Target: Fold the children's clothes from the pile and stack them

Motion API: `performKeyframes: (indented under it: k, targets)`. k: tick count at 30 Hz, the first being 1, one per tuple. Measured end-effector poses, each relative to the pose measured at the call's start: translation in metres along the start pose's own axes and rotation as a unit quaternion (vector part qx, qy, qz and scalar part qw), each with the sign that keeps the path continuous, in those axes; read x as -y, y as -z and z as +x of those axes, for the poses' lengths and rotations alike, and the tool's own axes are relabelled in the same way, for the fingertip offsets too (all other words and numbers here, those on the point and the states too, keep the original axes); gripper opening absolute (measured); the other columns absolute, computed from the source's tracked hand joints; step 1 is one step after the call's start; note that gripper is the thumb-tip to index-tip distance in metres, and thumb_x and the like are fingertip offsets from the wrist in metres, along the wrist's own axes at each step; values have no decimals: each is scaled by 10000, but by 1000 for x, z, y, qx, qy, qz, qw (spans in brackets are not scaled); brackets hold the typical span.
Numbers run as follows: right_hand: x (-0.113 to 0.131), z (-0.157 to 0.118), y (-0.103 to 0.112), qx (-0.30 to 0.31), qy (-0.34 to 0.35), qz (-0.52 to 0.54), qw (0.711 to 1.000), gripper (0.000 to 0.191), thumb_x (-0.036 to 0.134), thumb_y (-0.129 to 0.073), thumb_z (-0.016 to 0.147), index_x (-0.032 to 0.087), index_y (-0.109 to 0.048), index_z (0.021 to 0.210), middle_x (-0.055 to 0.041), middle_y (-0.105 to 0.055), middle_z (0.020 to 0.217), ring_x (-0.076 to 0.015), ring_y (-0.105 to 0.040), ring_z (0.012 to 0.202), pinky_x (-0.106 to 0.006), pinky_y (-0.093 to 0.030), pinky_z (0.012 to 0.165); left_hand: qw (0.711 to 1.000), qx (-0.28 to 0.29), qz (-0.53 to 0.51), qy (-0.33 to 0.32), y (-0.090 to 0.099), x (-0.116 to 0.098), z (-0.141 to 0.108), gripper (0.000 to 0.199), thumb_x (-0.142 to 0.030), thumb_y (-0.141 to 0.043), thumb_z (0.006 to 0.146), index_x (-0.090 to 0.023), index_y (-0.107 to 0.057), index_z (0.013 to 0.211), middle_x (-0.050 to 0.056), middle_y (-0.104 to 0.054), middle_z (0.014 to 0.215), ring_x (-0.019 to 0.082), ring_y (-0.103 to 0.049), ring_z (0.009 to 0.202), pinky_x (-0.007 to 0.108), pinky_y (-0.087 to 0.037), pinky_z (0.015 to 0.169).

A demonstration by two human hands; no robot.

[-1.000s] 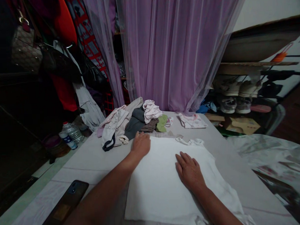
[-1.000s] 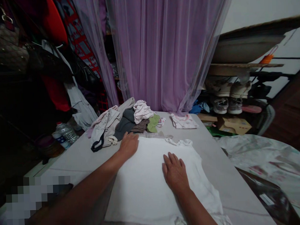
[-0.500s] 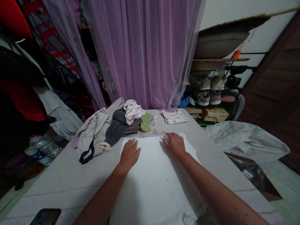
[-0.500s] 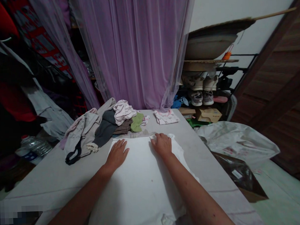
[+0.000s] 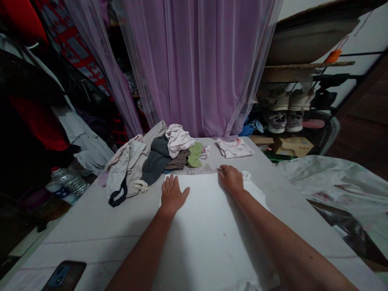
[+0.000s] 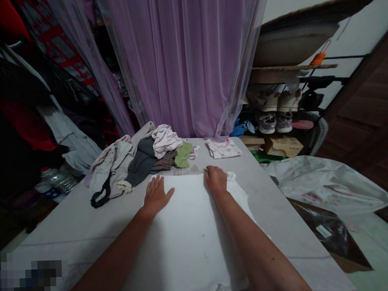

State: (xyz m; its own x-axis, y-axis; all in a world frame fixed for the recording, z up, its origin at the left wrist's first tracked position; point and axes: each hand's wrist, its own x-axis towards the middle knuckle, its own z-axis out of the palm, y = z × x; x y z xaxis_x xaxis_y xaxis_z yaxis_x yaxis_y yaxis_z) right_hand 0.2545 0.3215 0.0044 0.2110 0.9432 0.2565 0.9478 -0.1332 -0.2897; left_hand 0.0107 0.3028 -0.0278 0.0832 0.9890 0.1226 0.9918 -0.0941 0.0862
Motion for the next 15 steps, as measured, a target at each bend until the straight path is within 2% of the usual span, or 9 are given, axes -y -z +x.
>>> performKeyframes:
  k: [3,5,6,7,10,15]
  targets:
    - [19,-23,-3,-11,131,38,991,372,225,-440,923,165,-626,1240,-124,-646,1263,-247,-567,1172,-389,-386,1007,1000,13,3,15,5,-5,3,760,-569,-375,913,-37,-385,1454,198,-342,1543,322,-250,1456,450,-225,1178]
    - [32,-43,-8,39,255,54,965,412,242,-441,932,173,-580,1313,-113,-606,1338,-229,-519,1254,-392,-346,1077,1000,15,7,8,7,-6,4,736,-532,-350,928,-23,-374,1459,194,-339,1545,308,-245,1460,446,-211,1184]
    - [36,-52,-11,73,302,52,949,444,284,-445,941,187,-537,1365,-107,-548,1409,-233,-462,1321,-409,-327,1101,1000,18,8,4,8,-5,4,725,-518,-336,935,-24,-365,1465,185,-331,1551,299,-240,1463,447,-200,1189]
    - [37,-59,-13,97,316,40,943,473,321,-441,950,188,-501,1400,-111,-490,1462,-246,-412,1365,-443,-305,1119,1000,20,7,1,8,-4,4,718,-512,-324,939,-33,-355,1473,172,-319,1558,290,-234,1466,450,-189,1192]
    - [21,-65,-15,131,273,-10,953,550,407,-410,970,153,-422,1458,-144,-352,1541,-285,-306,1431,-520,-245,1146,1000,24,6,4,6,4,5,709,-521,-308,941,-71,-345,1488,140,-303,1570,281,-230,1469,471,-187,1192]
    - [-24,-53,1,123,205,-56,969,563,424,-372,988,139,-390,1474,-155,-304,1560,-281,-260,1452,-515,-231,1152,1000,3,5,18,7,21,12,694,-516,-292,942,-78,-373,1475,161,-314,1561,308,-281,1447,520,-246,1159]
